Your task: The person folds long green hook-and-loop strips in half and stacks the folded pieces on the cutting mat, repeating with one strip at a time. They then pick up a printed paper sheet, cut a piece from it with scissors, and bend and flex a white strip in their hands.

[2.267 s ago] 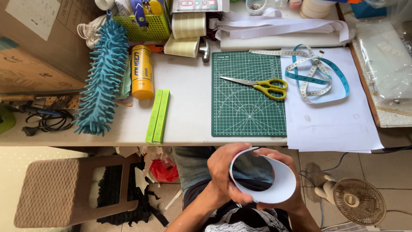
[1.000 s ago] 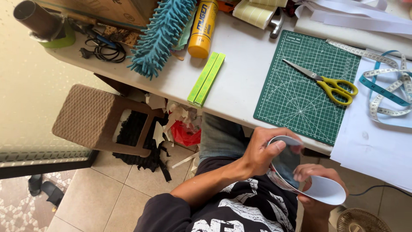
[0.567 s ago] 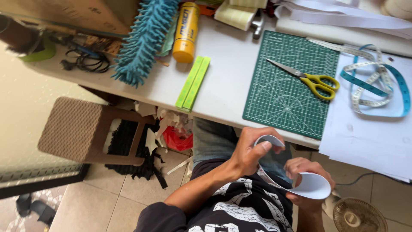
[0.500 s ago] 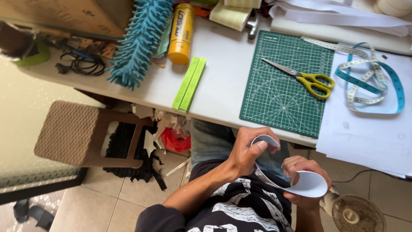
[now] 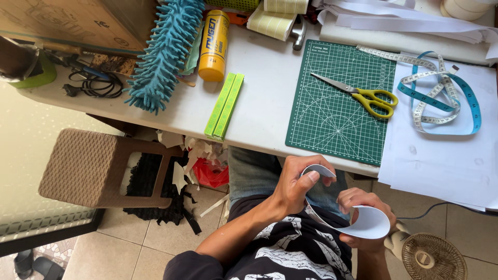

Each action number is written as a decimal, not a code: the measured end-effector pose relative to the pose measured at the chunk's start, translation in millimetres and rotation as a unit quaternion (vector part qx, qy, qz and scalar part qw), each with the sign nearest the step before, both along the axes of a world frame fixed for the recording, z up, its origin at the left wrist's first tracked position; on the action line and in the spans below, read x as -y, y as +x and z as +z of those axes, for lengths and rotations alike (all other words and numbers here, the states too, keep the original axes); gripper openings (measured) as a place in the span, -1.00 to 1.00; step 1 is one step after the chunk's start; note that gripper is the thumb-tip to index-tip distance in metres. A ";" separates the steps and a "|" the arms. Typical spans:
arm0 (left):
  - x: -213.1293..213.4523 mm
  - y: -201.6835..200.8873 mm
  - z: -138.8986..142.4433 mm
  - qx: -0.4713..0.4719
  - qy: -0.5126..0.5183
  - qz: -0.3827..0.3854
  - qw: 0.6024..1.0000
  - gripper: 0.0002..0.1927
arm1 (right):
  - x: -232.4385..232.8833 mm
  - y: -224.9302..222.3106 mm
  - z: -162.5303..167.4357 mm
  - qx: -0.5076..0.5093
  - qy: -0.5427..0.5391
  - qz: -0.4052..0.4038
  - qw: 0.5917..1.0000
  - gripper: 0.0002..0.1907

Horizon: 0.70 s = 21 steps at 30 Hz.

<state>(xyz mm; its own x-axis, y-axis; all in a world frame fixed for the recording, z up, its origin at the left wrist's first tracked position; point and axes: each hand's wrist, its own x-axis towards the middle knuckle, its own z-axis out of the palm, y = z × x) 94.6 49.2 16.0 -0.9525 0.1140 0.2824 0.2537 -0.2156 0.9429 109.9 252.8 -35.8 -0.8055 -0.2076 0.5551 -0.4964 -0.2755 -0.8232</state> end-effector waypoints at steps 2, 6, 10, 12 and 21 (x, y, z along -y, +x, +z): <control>-0.1 0.2 -0.2 0.002 0.002 -0.001 1.000 -0.33 | 0.4 0.0 0.2 0.001 0.000 0.001 1.000 -0.41; -0.3 -0.3 -0.4 0.004 -0.003 0.003 1.000 -0.33 | 0.5 0.5 0.7 0.010 0.007 0.003 1.000 -0.41; -0.1 -0.2 -0.5 0.005 -0.007 0.004 1.000 -0.33 | 0.6 0.4 1.2 0.011 0.009 0.008 1.000 -0.39; -0.1 0.2 -0.6 0.007 -0.005 0.003 1.000 -0.32 | 0.9 -0.1 1.2 0.008 0.009 0.006 1.000 -0.39; -0.6 -0.9 -1.6 0.015 -0.016 0.001 1.000 -0.31 | 0.0 -1.0 -1.0 0.006 0.013 0.005 1.000 -0.37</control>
<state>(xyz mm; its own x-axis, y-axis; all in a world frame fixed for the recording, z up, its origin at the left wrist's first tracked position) 93.7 49.8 14.4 -0.9607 0.1212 0.2497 0.2252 -0.1856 0.9565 108.9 252.9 -36.8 -0.8102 -0.2298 0.5393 -0.4836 -0.2578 -0.8364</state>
